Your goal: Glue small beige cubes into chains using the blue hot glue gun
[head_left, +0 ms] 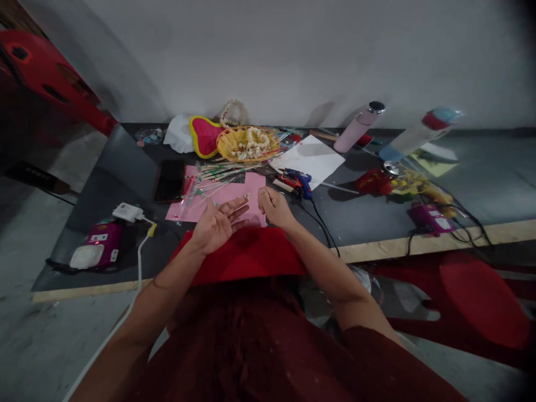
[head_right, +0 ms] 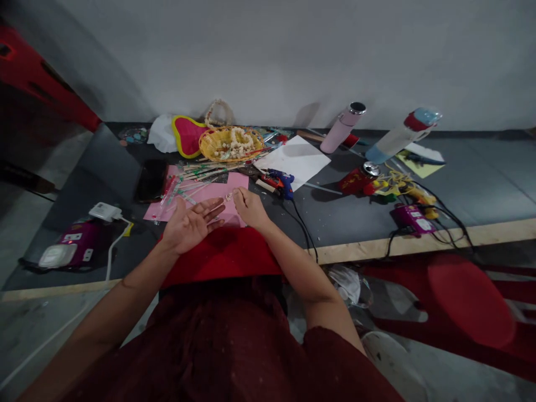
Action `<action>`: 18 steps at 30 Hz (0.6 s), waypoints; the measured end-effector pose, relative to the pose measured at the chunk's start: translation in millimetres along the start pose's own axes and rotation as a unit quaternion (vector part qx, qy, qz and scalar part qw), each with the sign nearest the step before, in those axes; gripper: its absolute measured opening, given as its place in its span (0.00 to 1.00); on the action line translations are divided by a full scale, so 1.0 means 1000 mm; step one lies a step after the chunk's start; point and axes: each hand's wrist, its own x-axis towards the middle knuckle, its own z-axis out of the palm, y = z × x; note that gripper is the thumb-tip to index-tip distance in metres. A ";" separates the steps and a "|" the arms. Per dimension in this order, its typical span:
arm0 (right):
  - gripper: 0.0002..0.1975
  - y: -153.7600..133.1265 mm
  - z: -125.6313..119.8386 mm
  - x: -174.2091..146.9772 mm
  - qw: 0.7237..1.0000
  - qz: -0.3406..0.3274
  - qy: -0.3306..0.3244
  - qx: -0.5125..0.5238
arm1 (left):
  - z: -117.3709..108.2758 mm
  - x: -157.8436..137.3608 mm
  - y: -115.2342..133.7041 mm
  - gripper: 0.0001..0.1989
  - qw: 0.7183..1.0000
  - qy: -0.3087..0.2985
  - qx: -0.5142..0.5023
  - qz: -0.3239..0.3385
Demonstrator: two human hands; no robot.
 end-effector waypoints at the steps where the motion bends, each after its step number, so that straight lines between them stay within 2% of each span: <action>1: 0.24 -0.003 0.000 -0.001 1.000 -0.003 -0.004 -0.003 | -0.001 0.000 0.001 0.40 1.000 0.002 -0.008 -0.003; 6: 0.10 -0.009 0.008 -0.004 0.999 -0.054 -0.007 0.001 | -0.002 -0.001 -0.001 0.38 0.999 -0.001 -0.031 -0.009; 9: 0.10 -0.009 0.014 -0.005 0.999 -0.053 -0.008 0.001 | -0.001 0.000 -0.005 0.36 1.000 0.002 -0.021 0.006; 14: 0.10 -0.012 0.016 -0.010 0.998 -0.048 -0.018 0.028 | -0.006 -0.001 -0.017 0.31 0.997 -0.005 0.054 0.047; 18: 0.05 -0.015 0.011 -0.011 0.998 -0.059 0.025 -0.012 | -0.009 -0.006 -0.023 0.29 0.987 -0.016 0.134 0.085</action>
